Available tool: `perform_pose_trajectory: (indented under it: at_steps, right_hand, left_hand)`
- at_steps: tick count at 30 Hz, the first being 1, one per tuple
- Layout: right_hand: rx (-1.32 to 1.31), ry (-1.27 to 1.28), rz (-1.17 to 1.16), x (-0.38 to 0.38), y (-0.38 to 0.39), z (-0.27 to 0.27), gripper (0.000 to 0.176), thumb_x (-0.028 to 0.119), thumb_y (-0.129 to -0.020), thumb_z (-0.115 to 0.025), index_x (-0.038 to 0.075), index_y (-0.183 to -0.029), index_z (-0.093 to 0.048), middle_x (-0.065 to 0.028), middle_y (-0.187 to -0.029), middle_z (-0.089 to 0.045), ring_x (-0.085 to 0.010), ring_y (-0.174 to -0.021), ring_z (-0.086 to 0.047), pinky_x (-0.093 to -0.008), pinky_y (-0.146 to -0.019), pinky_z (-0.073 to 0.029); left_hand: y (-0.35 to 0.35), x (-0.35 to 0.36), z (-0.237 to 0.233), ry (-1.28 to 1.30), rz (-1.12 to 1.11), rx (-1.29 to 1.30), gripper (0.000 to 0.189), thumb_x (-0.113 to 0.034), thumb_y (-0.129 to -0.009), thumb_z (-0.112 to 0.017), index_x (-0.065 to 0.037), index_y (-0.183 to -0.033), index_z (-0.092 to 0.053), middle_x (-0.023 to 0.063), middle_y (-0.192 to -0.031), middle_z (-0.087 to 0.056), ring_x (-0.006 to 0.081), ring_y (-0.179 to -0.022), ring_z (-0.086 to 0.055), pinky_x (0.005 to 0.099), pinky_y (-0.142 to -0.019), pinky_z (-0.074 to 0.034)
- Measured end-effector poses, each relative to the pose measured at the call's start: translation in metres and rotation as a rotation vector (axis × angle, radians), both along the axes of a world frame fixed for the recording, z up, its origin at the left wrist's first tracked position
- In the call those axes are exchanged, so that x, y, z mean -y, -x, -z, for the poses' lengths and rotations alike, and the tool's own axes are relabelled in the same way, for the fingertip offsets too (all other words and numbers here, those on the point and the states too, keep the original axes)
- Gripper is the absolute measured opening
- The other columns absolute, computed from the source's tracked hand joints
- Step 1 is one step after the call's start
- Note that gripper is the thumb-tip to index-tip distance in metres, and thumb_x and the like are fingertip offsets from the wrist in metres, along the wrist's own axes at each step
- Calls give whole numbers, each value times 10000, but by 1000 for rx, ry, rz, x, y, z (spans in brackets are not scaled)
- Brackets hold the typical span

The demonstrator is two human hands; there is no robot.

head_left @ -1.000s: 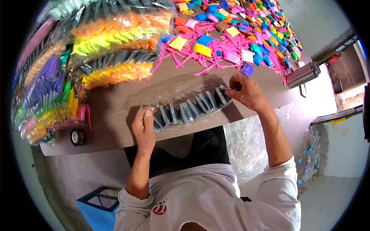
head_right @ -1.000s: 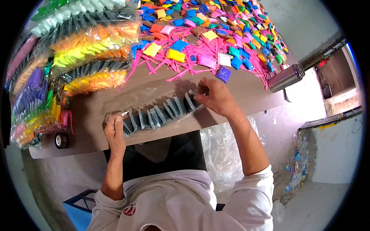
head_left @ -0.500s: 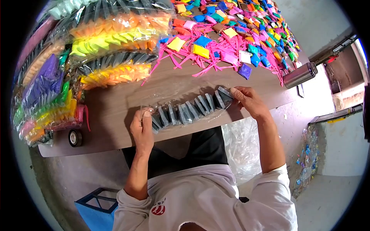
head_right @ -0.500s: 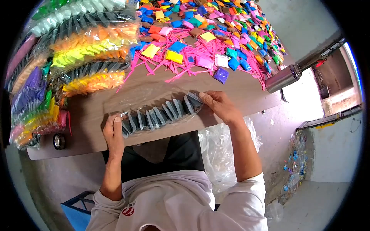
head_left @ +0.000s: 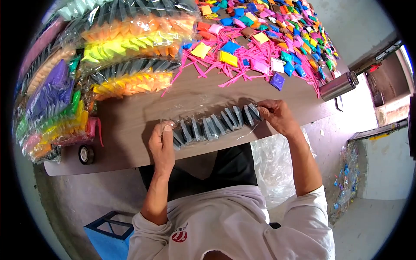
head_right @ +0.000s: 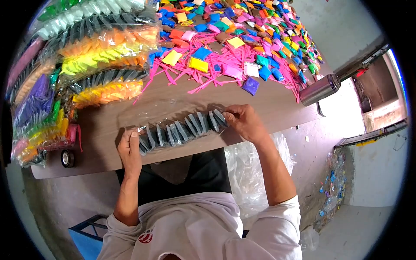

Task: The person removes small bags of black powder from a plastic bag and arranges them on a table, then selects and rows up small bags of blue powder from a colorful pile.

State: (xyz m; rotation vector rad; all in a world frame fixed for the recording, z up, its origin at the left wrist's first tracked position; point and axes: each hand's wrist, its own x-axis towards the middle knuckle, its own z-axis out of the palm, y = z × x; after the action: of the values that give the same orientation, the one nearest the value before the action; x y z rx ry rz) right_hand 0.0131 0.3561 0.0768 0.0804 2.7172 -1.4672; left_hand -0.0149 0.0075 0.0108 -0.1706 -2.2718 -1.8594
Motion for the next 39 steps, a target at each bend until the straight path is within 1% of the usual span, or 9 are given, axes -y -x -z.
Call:
perform_pose_trajectory:
  at_steps: [5, 20, 23, 25, 28, 32, 34, 38, 39]
  right_hand:
    - [-169, -269, 90, 5, 3, -3, 274, 207, -993, -588, -56, -1002, -663, -98, -728, -628, -139, -688, -545, -343, -644, -473]
    - [26, 65, 4, 15, 2, -15, 349, 258, -986, -652, -73, -1090, -690, -78, -884, -692, -106, -823, -578, -316, -745, -499]
    - [9, 31, -15, 14, 2, -11, 319, 236, -969, -667, -40, -1126, -696, -106, -881, -704, -166, -800, -618, -341, -753, -506]
    - [-182, -192, -12, 16, 2, -6, 237, 201, -928, -695, -17, -1021, -707, -154, -834, -685, -295, -754, -642, -375, -730, -505]
    - [-131, -296, 30, 21, 3, -8, 178, 162, -888, -708, -8, -893, -657, -198, -803, -638, -407, -766, -613, -425, -702, -495]
    - [-267, -361, 54, 27, 6, 2, 204, 146, -874, -710, -7, -828, -583, -198, -784, -621, -422, -756, -606, -466, -660, -480]
    - [-398, -468, 90, 30, 6, 7, 180, 146, -872, -708, 11, -899, -592, -200, -797, -633, -436, -742, -609, -488, -638, -479]
    - [-506, -576, 91, 21, 5, 20, 200, 154, -868, -720, 24, -958, -596, -203, -825, -637, -427, -710, -608, -477, -615, -484]
    - [-451, -417, 105, 17, 4, 22, 204, 157, -878, -728, 29, -963, -594, -162, -805, -644, -356, -673, -611, -428, -597, -477]
  left_hand:
    - [0, 0, 0, -24, 3, 0, 231, -178, -1017, -541, 18, -1041, -663, 75, -972, -691, 153, -934, -613, 298, -876, -471]
    - [-1, 0, -1, 3, -4, 21, 240, -189, -1015, -544, 17, -1035, -664, 81, -984, -697, 158, -941, -618, 303, -879, -473]
    - [-1, 0, 1, 6, -9, 17, 242, -191, -1015, -544, 18, -1037, -664, 82, -982, -700, 160, -942, -621, 304, -880, -474]
    - [-1, -1, -1, -7, -9, 11, 242, -192, -1014, -545, 18, -1038, -664, 82, -980, -701, 161, -942, -623, 304, -880, -475]
    - [-2, -2, -4, 8, -1, 18, 240, -188, -1014, -543, 17, -1039, -665, 82, -977, -701, 163, -940, -626, 306, -880, -477]
    - [0, 0, 1, -13, 3, -3, 237, -183, -1017, -536, 15, -1037, -665, 81, -976, -701, 161, -941, -626, 306, -879, -478]
    - [-1, 1, 0, -16, 5, -7, 236, -181, -1018, -535, 15, -1037, -665, 79, -975, -700, 158, -942, -624, 304, -878, -477]
    - [-1, 0, -1, -7, 8, 14, 231, -177, -1019, -535, 15, -1036, -663, 73, -965, -694, 150, -934, -615, 296, -875, -472]
    - [0, 0, 0, -20, 12, 7, 231, -175, -1021, -532, 15, -1034, -662, 70, -960, -691, 147, -931, -611, 292, -873, -470]
